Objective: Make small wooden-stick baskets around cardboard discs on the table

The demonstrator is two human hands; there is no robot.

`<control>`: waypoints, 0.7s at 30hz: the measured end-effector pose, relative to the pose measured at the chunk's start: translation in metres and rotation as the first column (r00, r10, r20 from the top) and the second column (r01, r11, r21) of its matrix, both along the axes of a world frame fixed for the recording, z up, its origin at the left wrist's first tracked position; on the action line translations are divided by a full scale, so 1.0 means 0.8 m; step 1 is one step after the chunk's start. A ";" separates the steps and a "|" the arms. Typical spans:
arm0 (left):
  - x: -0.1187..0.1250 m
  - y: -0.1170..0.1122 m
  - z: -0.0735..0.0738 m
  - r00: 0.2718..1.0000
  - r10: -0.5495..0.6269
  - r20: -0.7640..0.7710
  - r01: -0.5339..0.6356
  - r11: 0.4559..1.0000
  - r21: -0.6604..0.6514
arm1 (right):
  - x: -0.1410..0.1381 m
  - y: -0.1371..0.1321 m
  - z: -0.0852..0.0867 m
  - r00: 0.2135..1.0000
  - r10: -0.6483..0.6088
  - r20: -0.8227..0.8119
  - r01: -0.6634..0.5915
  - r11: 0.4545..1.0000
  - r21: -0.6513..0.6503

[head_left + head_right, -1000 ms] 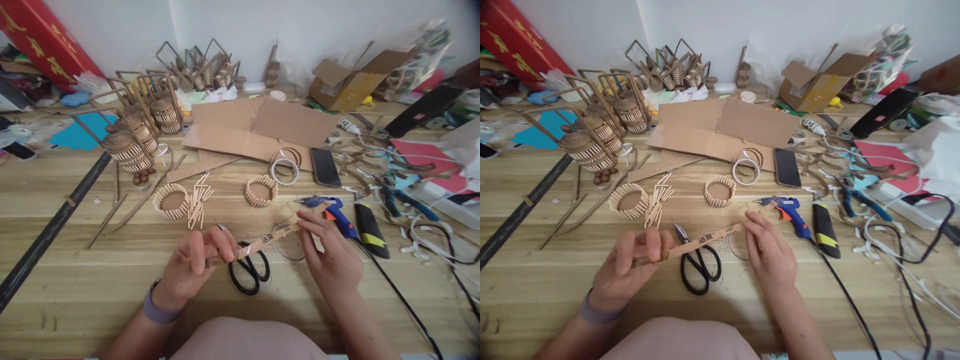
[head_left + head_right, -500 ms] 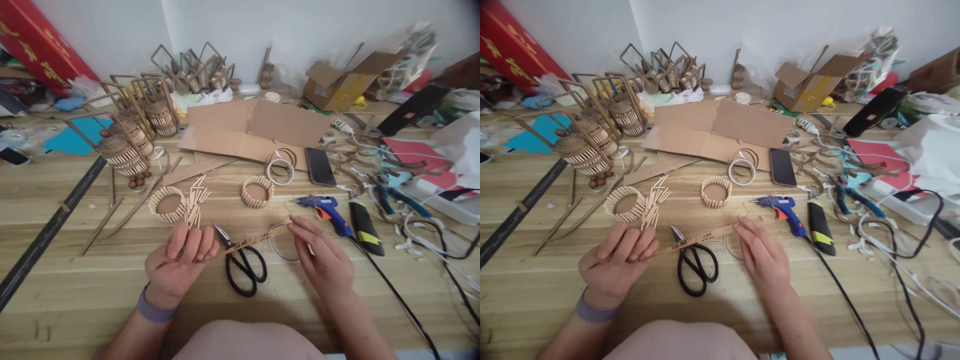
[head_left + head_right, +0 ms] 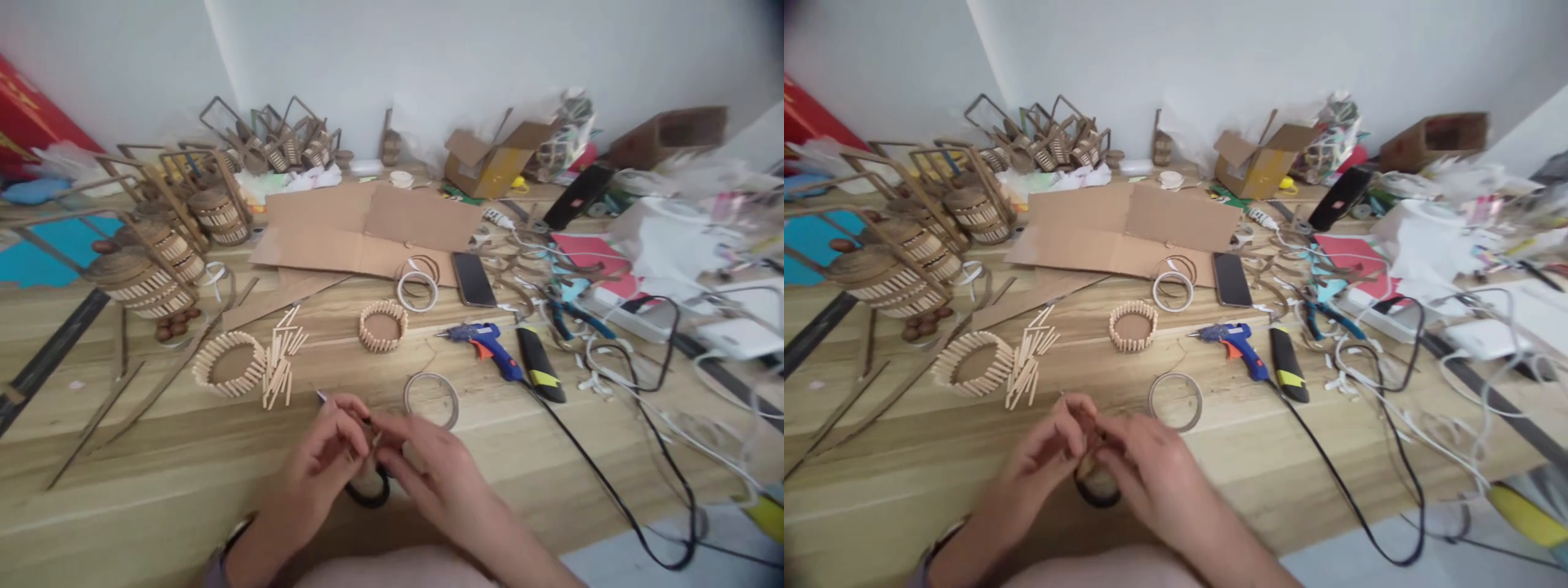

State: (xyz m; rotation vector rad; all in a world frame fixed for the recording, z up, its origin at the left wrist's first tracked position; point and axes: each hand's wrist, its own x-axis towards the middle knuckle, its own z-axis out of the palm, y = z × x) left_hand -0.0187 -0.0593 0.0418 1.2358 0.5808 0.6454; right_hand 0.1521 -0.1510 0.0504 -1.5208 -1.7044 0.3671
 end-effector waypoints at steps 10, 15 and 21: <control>0.000 -0.009 -0.011 0.981 -0.189 -0.038 0.193 0.971 0.145 | 0.038 -0.045 0.022 0.951 0.012 -0.309 -0.054 0.990 -0.128; -0.002 -0.008 -0.012 0.968 -0.243 -0.065 0.250 0.959 0.136 | 0.096 -0.155 0.014 0.859 0.082 -0.505 -0.294 0.888 -0.355; -0.007 -0.012 -0.002 0.951 -0.292 -0.103 0.307 0.931 0.199 | 0.114 -0.260 -0.085 0.899 -0.438 0.018 0.234 0.445 -0.865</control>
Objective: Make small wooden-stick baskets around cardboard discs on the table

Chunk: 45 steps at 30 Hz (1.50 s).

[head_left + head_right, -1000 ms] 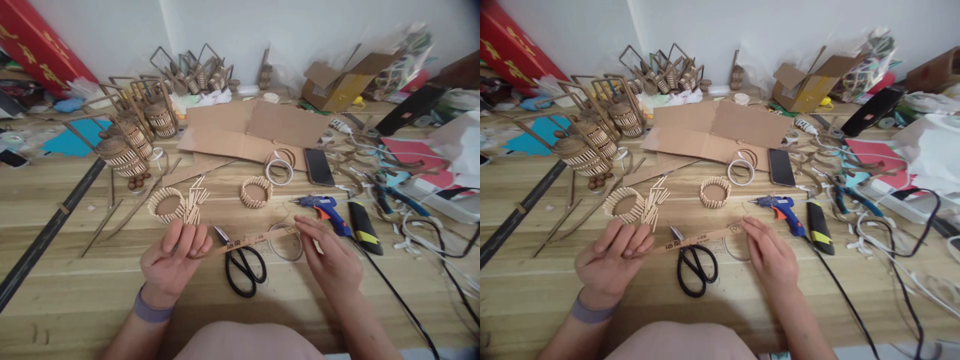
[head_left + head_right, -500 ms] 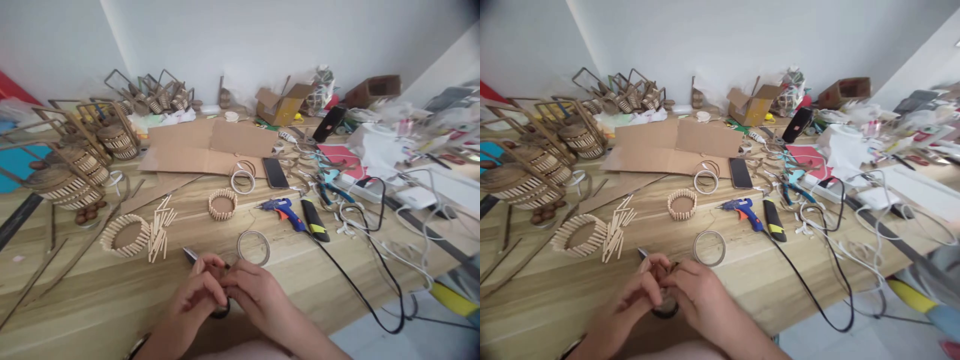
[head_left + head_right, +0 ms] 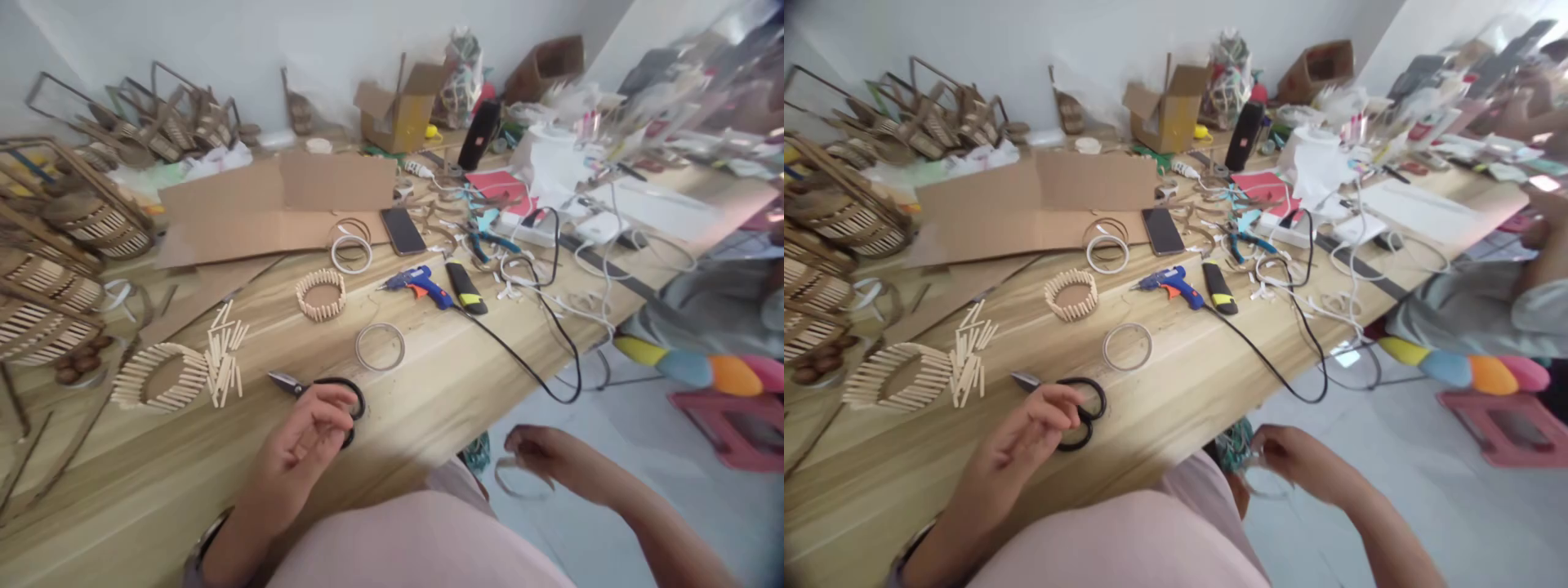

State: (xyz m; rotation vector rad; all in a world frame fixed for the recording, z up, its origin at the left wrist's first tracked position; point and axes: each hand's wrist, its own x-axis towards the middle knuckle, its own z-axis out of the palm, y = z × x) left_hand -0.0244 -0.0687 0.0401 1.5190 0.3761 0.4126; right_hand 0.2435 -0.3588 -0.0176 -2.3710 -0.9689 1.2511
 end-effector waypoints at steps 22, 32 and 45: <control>0.003 0.006 -0.009 0.995 0.063 -0.073 -0.056 0.994 0.094 | 0.001 0.076 0.079 0.895 0.239 -0.376 -0.253 0.967 0.013; -0.001 0.006 -0.018 0.995 0.058 -0.080 -0.050 0.994 0.100 | 0.178 0.211 0.094 0.712 -0.285 0.642 0.068 0.938 0.341; 0.008 0.000 -0.005 0.971 0.149 -0.189 -0.139 0.988 0.067 | 0.096 0.220 0.163 0.898 -0.427 -0.103 0.342 0.531 0.775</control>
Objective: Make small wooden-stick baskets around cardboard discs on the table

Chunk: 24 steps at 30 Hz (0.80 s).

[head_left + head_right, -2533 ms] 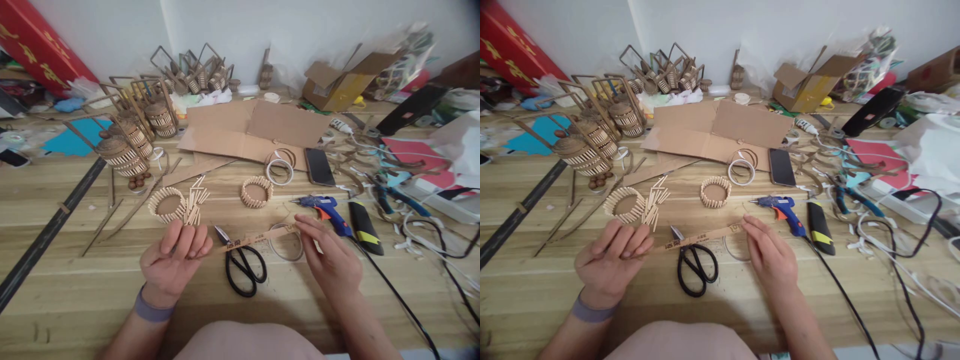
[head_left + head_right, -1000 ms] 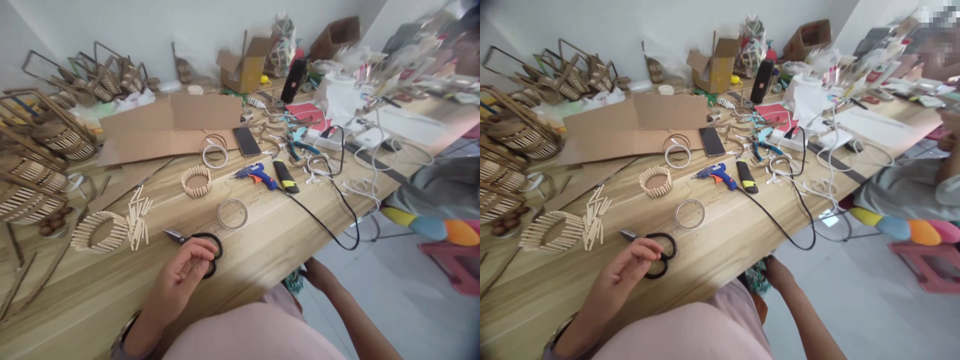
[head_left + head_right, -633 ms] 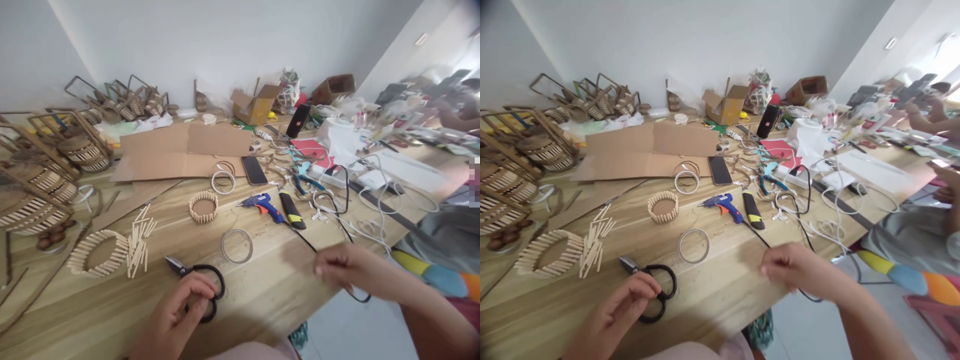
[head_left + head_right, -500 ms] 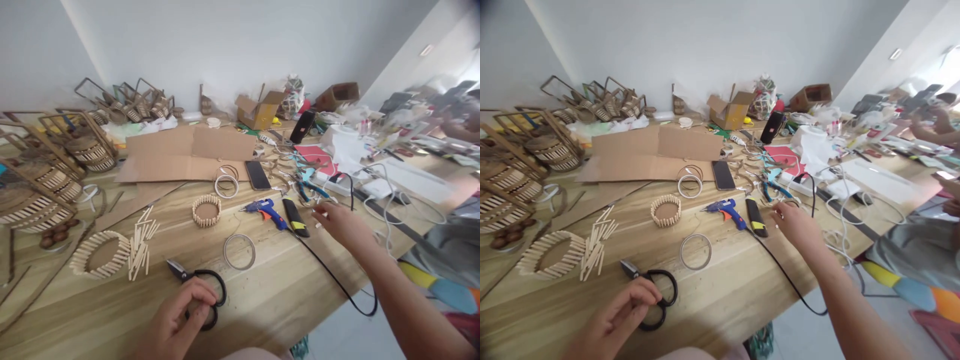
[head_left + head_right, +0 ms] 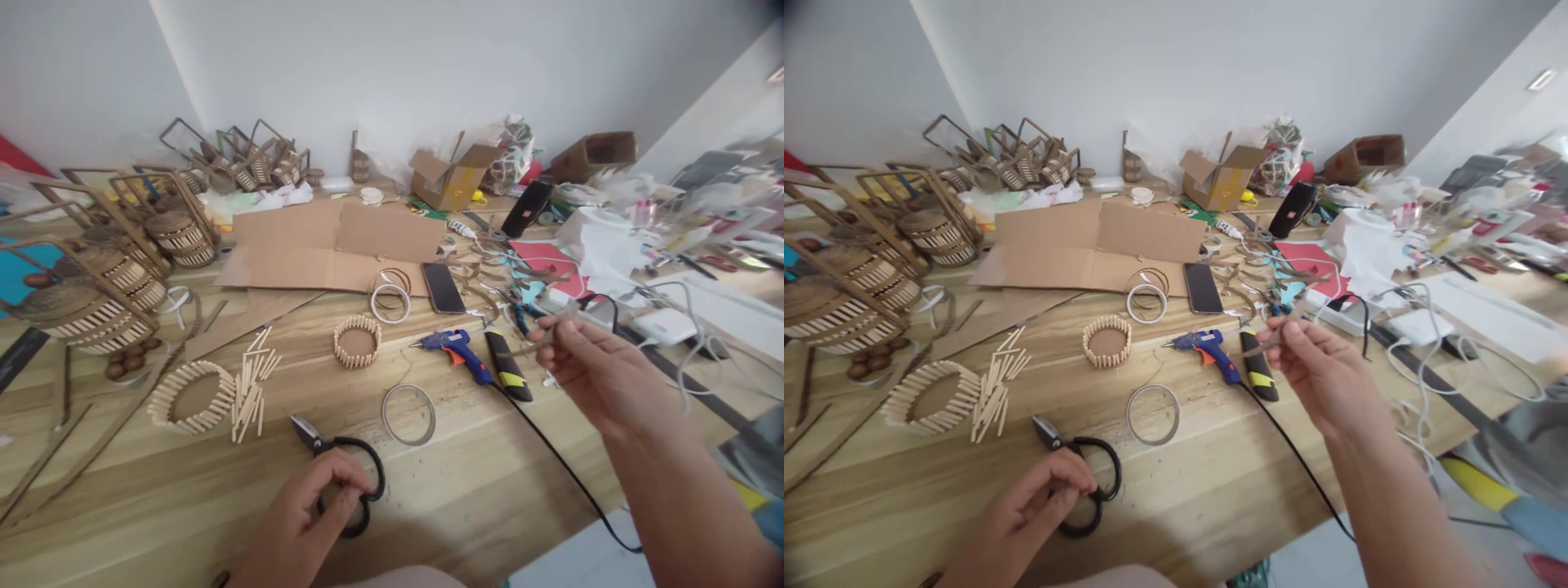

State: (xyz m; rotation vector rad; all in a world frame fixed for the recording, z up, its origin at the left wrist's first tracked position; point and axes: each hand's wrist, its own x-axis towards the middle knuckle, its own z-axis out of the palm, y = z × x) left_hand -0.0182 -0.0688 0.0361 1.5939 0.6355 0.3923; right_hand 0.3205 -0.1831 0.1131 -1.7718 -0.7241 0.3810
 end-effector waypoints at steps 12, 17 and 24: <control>0.009 -0.004 -0.003 0.977 0.170 0.133 -0.138 0.965 -0.223 | -0.139 0.034 -0.053 0.790 0.601 -0.118 -0.565 0.790 0.239; 0.014 -0.003 0.001 0.960 0.193 0.205 -0.111 0.928 -0.356 | -0.160 0.036 -0.058 0.723 0.691 -0.007 -0.681 0.714 0.161; 0.015 0.001 0.015 0.959 0.189 0.210 -0.082 0.896 -0.436 | -0.193 0.043 -0.067 0.679 0.731 -0.060 -0.708 0.675 0.207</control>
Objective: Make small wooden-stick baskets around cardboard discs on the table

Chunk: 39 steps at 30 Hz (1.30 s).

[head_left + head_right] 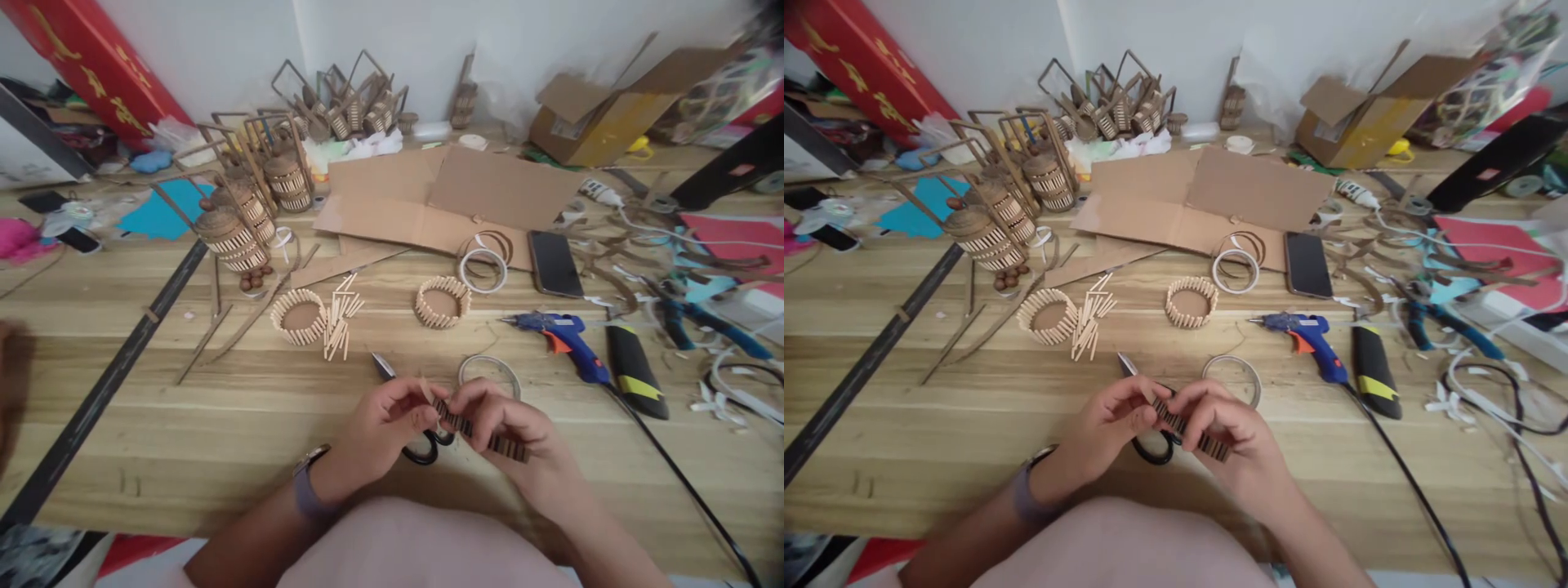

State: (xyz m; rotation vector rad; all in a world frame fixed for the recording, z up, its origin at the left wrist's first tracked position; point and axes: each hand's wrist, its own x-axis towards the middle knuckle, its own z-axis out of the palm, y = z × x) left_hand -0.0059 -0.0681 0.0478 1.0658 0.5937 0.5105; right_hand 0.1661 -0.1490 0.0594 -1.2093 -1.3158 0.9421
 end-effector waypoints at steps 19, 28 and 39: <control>0.002 0.006 -0.014 0.988 0.150 -0.022 -0.152 0.984 -0.092 | -0.008 -0.004 -0.032 0.655 0.207 0.727 -0.115 0.978 -0.175; 0.000 0.007 -0.014 0.982 0.185 -0.026 -0.186 0.979 -0.078 | -0.032 0.014 -0.056 0.455 0.174 0.873 -0.032 0.983 -0.179; -0.005 0.004 -0.007 0.980 0.145 -0.133 -0.139 0.989 0.055 | -0.011 -0.003 -0.030 0.667 0.294 0.684 -0.032 0.929 -0.368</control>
